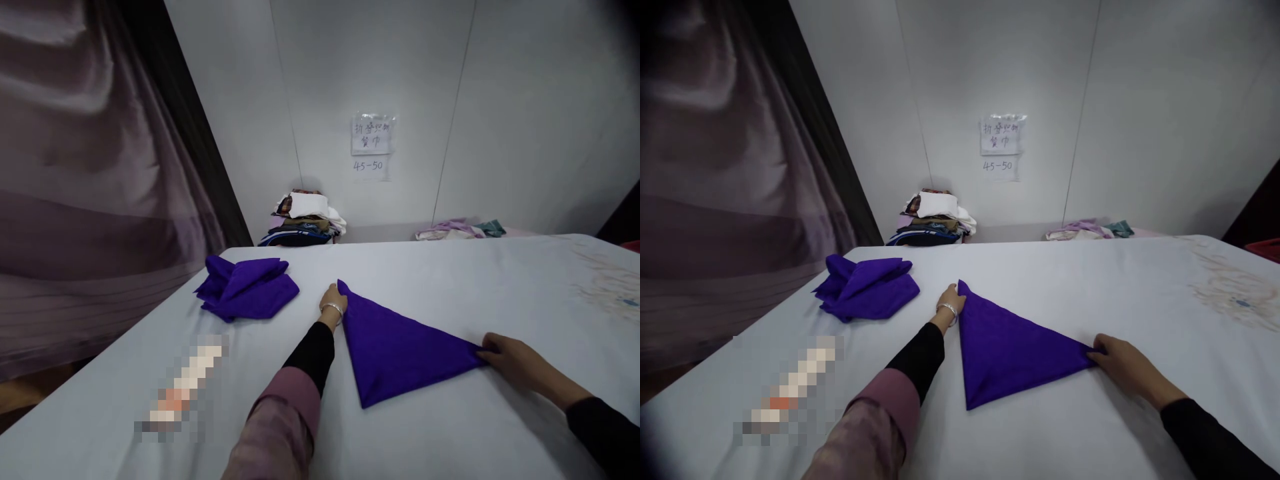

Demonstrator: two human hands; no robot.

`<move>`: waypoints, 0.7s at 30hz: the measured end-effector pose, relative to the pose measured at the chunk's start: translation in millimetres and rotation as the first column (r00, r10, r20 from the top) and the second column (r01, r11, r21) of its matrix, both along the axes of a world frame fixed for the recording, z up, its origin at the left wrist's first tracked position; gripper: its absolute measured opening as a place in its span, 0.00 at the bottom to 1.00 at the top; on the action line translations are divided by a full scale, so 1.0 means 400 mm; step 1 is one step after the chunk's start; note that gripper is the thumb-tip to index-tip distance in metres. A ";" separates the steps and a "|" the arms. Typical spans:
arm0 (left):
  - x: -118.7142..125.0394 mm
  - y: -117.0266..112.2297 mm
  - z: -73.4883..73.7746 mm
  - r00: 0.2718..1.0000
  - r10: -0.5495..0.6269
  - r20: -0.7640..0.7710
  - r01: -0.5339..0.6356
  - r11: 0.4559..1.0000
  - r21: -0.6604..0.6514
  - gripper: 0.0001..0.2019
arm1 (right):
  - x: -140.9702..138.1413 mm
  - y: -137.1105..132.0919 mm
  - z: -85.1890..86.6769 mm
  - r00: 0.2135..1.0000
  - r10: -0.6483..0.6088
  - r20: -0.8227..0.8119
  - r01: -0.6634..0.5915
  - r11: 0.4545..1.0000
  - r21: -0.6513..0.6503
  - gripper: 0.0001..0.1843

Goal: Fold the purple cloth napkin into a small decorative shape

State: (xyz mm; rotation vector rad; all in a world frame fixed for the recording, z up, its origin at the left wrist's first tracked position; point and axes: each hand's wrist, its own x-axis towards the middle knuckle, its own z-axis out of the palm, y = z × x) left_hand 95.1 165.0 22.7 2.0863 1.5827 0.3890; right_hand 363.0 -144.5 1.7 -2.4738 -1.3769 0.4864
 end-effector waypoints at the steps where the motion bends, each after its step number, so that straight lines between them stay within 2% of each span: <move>1: 0.002 0.004 0.000 1.000 0.011 0.001 -0.011 1.000 -0.016 0.16 | -0.001 0.000 0.003 1.000 0.006 -0.009 -0.006 1.000 -0.009 0.14; 4: -0.005 0.007 0.000 1.000 0.008 0.019 -0.007 0.999 -0.041 0.16 | -0.005 0.000 0.011 0.999 0.032 -0.003 -0.032 0.999 0.004 0.12; 7: -0.025 -0.003 0.001 0.999 -0.009 0.052 0.012 0.998 -0.054 0.21 | -0.001 0.003 0.023 0.999 0.052 0.006 -0.052 0.998 0.041 0.10; 10: -0.059 -0.024 0.000 0.996 -0.016 0.089 0.022 0.997 -0.069 0.29 | 0.030 0.023 0.044 0.992 0.058 -0.115 -0.060 0.998 -0.012 0.09; 13: -0.105 -0.066 -0.010 0.991 -0.021 0.130 0.032 0.996 -0.085 0.33 | 0.085 0.068 0.076 0.962 0.046 -0.268 -0.072 0.994 -0.088 0.07; 15: -0.139 -0.107 -0.022 0.987 -0.029 0.160 0.046 0.994 -0.103 0.36 | 0.123 0.111 0.097 0.952 0.048 -0.302 -0.082 0.992 -0.099 0.06; 18: -0.189 -0.175 -0.038 0.980 -0.035 0.197 0.061 0.990 -0.129 0.40 | 0.157 0.182 0.108 0.963 0.045 -0.267 -0.065 0.996 -0.067 0.09; 21: -0.227 -0.220 -0.036 0.978 -0.020 0.206 0.051 0.989 -0.142 0.42 | 0.159 0.241 0.086 0.985 0.022 -0.169 -0.025 1.000 -0.013 0.12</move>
